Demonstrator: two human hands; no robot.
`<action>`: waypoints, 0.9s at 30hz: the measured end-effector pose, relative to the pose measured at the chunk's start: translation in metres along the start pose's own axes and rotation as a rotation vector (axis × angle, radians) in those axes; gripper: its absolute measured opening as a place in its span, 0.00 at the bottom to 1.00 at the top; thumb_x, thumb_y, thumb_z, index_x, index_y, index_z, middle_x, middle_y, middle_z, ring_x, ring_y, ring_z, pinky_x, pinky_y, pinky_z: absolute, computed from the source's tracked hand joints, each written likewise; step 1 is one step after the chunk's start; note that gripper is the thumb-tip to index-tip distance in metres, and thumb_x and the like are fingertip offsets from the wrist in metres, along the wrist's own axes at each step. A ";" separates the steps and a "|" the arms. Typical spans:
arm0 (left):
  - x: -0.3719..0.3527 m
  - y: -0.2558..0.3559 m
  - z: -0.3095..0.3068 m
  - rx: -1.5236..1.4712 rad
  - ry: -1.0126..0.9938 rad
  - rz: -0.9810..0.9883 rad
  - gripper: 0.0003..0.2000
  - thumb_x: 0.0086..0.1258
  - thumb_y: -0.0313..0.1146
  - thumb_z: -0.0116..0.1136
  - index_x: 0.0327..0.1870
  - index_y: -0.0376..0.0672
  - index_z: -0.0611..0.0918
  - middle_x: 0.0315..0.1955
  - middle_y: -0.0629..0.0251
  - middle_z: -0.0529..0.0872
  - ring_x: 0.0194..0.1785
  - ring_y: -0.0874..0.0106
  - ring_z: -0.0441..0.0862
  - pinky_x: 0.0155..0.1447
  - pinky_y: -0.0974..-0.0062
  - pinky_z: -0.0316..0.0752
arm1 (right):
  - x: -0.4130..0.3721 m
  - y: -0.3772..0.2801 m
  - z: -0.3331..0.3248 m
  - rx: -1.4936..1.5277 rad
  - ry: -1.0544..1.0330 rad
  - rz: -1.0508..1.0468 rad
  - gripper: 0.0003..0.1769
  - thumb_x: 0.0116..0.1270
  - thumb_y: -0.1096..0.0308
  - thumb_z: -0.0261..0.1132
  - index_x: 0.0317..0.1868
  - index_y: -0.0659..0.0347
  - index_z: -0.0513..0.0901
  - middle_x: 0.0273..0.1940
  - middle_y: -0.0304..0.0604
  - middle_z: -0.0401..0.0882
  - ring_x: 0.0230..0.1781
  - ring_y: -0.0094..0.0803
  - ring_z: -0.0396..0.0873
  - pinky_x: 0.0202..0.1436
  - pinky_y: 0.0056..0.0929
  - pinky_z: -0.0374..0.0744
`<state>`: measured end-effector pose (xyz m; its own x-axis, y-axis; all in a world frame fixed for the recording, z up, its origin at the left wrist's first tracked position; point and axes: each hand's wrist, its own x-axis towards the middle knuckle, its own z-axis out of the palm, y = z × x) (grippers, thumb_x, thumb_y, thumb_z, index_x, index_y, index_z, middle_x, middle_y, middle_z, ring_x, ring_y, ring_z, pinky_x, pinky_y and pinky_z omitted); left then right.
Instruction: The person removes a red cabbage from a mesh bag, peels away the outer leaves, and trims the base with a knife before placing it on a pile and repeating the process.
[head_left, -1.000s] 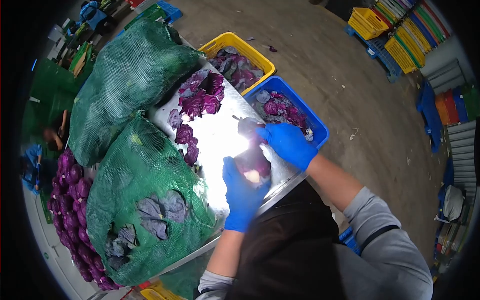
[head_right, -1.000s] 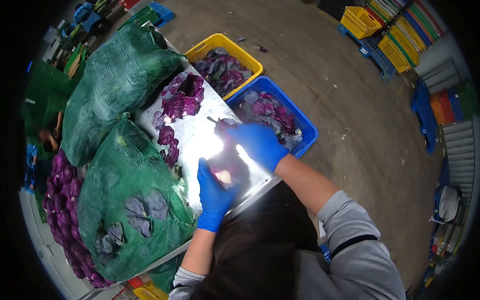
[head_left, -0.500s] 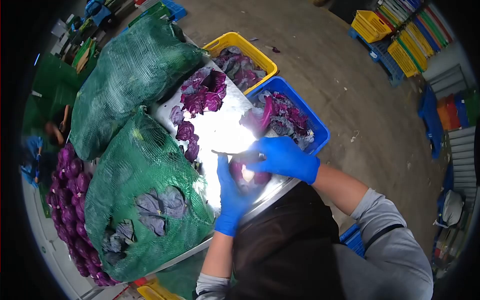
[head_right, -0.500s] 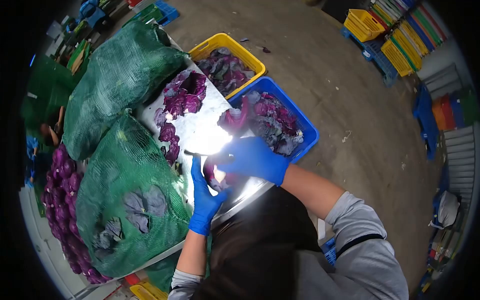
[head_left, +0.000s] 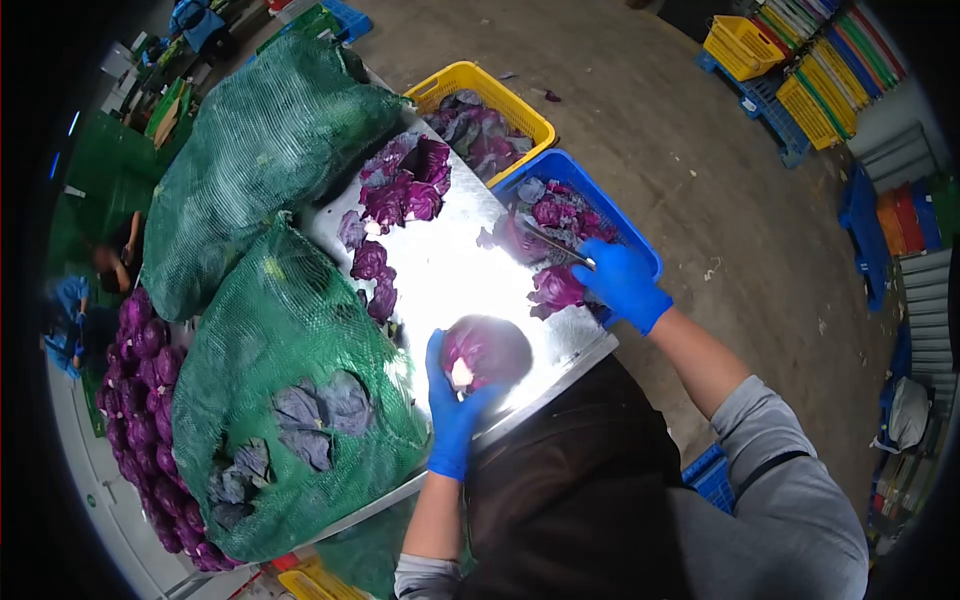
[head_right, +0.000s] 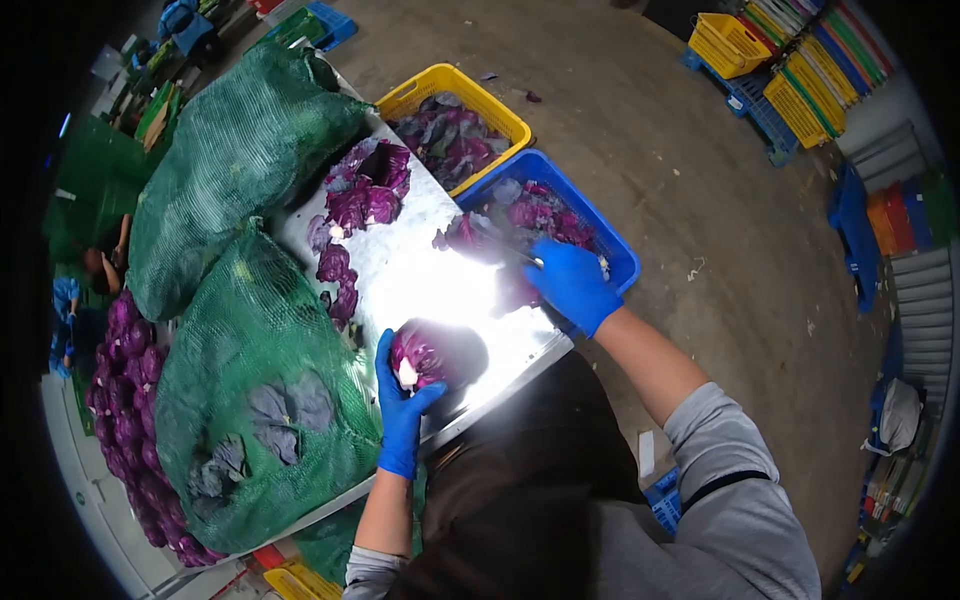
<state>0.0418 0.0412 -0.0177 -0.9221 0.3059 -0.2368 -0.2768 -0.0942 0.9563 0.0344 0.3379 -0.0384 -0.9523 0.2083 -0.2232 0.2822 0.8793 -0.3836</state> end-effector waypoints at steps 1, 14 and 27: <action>0.008 0.000 -0.005 0.212 -0.101 0.103 0.51 0.40 0.24 0.72 0.71 0.42 0.57 0.65 0.59 0.64 0.67 0.65 0.64 0.69 0.69 0.63 | -0.006 -0.028 -0.017 0.470 -0.069 -0.022 0.19 0.58 0.62 0.67 0.47 0.62 0.81 0.31 0.44 0.82 0.30 0.30 0.80 0.38 0.30 0.79; 0.019 0.000 0.027 0.621 0.131 0.264 0.51 0.48 0.36 0.74 0.70 0.31 0.51 0.63 0.49 0.61 0.65 0.60 0.63 0.68 0.65 0.59 | -0.042 -0.086 0.001 0.504 0.024 -0.252 0.32 0.54 0.47 0.71 0.53 0.60 0.78 0.33 0.46 0.82 0.33 0.36 0.82 0.39 0.31 0.79; 0.034 0.014 0.056 0.964 0.209 0.345 0.33 0.56 0.47 0.65 0.58 0.38 0.68 0.50 0.55 0.76 0.51 0.54 0.72 0.55 0.56 0.68 | -0.046 -0.092 0.014 0.187 0.183 -0.385 0.32 0.69 0.50 0.53 0.69 0.54 0.61 0.25 0.45 0.81 0.20 0.40 0.80 0.21 0.36 0.76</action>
<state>0.0215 0.1034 -0.0027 -0.9641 0.2272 0.1378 0.2582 0.6786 0.6877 0.0541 0.2416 -0.0057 -0.9920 -0.0310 0.1225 -0.0955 0.8189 -0.5660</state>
